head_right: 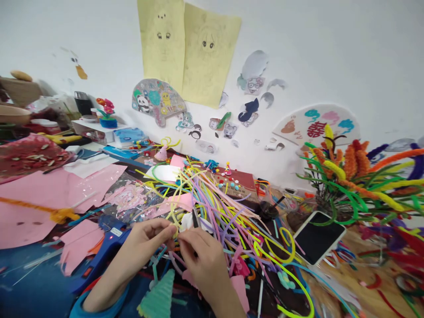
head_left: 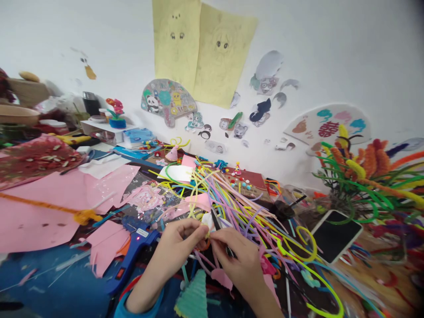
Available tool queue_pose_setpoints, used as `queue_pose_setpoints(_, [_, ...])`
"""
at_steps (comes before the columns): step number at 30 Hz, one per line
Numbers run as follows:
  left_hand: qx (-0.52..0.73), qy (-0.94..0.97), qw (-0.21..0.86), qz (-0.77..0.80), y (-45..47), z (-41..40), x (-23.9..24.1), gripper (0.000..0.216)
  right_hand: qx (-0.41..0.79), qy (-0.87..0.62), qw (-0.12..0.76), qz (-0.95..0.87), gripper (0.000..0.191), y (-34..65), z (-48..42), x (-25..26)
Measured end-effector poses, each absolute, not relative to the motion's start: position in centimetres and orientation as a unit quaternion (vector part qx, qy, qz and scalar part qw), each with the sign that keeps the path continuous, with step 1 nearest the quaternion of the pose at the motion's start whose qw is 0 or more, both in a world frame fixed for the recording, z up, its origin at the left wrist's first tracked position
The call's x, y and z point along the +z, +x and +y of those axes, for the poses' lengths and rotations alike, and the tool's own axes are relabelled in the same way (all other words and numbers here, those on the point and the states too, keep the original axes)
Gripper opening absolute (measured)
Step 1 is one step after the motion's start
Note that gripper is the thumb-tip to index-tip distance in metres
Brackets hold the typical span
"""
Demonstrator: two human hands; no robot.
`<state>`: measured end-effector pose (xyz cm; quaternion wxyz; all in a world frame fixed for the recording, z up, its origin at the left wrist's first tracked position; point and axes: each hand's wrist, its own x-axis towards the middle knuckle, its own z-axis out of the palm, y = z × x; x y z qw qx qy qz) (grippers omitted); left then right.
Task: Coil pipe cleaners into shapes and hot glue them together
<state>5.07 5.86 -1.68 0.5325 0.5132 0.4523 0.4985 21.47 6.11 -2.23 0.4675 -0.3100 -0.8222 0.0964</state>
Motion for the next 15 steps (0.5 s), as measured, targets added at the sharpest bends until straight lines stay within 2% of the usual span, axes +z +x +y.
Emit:
queue_pose_setpoints(9, [0.473, 0.543, 0.523, 0.457, 4.8, 5.9, -1.8, 0.025, 0.054, -0.298, 0.438, -0.846, 0.013, 21.8, 6.2, -2.5])
queue_pose_setpoints(12, [0.488, 0.563, 0.48, 0.463, 4.9, 5.9, -1.8, 0.021, 0.087, -0.328, 0.437, -0.833, 0.014, 21.6, 6.0, -2.0])
queue_pose_setpoints(15, [0.565, 0.556, 0.401, 0.459, 5.0, 5.9, -1.8, 0.021, 0.139, -0.388, 0.449, -0.793, 0.012, 21.6, 5.9, -1.7])
